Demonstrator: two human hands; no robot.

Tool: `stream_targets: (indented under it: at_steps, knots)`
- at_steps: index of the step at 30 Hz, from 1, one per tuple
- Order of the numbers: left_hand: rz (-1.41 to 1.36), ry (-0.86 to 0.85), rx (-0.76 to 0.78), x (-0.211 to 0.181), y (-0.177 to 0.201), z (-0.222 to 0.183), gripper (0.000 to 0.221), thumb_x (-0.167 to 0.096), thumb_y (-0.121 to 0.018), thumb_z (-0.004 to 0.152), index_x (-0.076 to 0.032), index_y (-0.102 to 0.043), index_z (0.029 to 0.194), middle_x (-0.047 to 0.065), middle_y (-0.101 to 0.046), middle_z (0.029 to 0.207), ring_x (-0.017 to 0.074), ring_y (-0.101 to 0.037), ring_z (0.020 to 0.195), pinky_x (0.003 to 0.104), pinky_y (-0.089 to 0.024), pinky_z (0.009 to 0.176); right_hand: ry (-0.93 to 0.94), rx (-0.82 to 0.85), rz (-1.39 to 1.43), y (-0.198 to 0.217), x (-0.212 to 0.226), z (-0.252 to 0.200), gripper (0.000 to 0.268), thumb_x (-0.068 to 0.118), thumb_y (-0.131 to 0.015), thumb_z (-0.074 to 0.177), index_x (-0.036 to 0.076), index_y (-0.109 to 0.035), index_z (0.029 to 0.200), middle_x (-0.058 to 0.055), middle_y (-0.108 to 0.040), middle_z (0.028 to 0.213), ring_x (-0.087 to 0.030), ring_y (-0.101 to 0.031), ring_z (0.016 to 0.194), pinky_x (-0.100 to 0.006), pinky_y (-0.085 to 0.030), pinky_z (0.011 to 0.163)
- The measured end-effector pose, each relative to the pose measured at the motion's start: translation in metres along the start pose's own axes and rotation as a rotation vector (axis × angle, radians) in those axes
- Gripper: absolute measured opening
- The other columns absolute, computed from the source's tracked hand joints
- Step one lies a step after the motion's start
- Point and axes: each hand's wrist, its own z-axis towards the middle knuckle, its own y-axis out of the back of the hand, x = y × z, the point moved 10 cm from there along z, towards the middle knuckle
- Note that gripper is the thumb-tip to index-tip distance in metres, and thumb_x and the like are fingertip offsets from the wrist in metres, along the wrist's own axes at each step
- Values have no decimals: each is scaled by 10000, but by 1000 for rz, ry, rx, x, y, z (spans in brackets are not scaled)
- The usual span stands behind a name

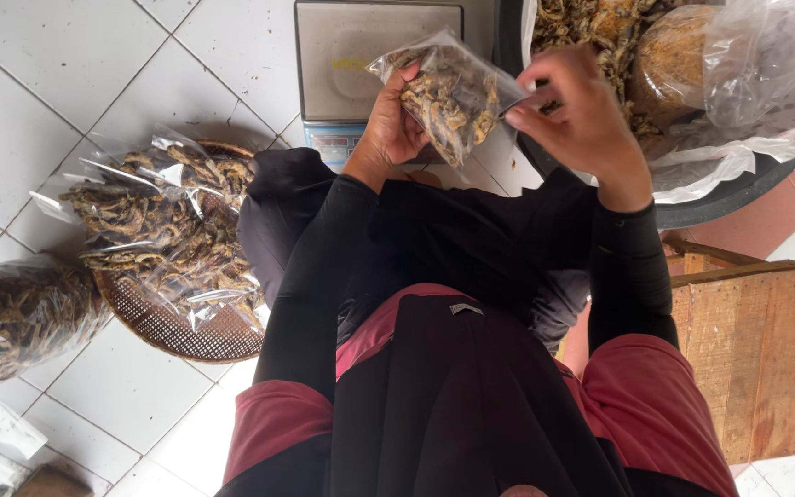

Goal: The person scoops dried fish from a large basin into small plastic bags, weighs each bag on a digital scale, and places the filled bags into a woven basket. The person repeats this process for multiple bags.

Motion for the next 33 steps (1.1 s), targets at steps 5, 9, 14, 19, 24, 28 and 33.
stream_targets:
  at_steps: [5,9,14,19,24,28,33]
  knots:
    - [-47,118,-160,30,73,23,626,-563,-706,831,-46,-680,1182,59,-787,1003,179,-786,877,315,-679,710,-365,74,210,-83,-74,7,104,50,-522,1085,14,-439,1033,-237,-638,1222,-258,-782,905,-286,-625,536]
    - [-86,66,-292,46,135,46,678,-596,-712,725,-103,-645,1186,54,-757,1033,206,-756,892,383,-650,731,-428,-14,179,-127,-111,4,106,40,-521,1087,46,-445,1014,-182,-653,1176,-241,-779,863,-317,-625,546]
    - [-246,-141,-288,41,194,83,737,-516,-827,779,-59,-593,1308,106,-697,1223,250,-699,1096,399,-620,901,-110,-179,-135,-138,-135,29,161,-45,-620,1059,52,-491,1064,-164,-552,1079,-342,-642,872,-455,-511,670]
    - [-267,-306,-412,17,238,114,734,-496,-824,791,-62,-580,1331,107,-667,1133,260,-679,1010,406,-613,825,-70,-316,-124,-159,-175,58,187,-84,-597,1017,70,-504,1070,-134,-560,1073,-322,-638,917,-441,-522,742]
    - [-277,-325,-514,16,266,125,668,-466,-809,815,-80,-530,1283,120,-627,1073,262,-658,917,447,-611,776,-150,-348,-22,-182,-218,59,176,-89,-582,1037,73,-524,1071,-120,-566,1062,-276,-647,901,-401,-522,714]
    - [-195,-238,-712,32,286,120,609,-415,-786,838,-39,-526,1241,135,-621,1042,292,-673,897,465,-631,695,-191,-360,-7,-193,-250,55,187,-106,-569,1042,75,-529,1068,-112,-553,1012,-258,-603,846,-394,-495,697]
    - [-38,-296,-859,28,286,96,505,-301,-770,909,18,-538,1223,136,-624,1059,278,-684,919,396,-679,676,-216,-381,33,-205,-281,45,192,-78,-648,1029,72,-529,1054,-88,-567,990,-226,-593,840,-366,-507,701]
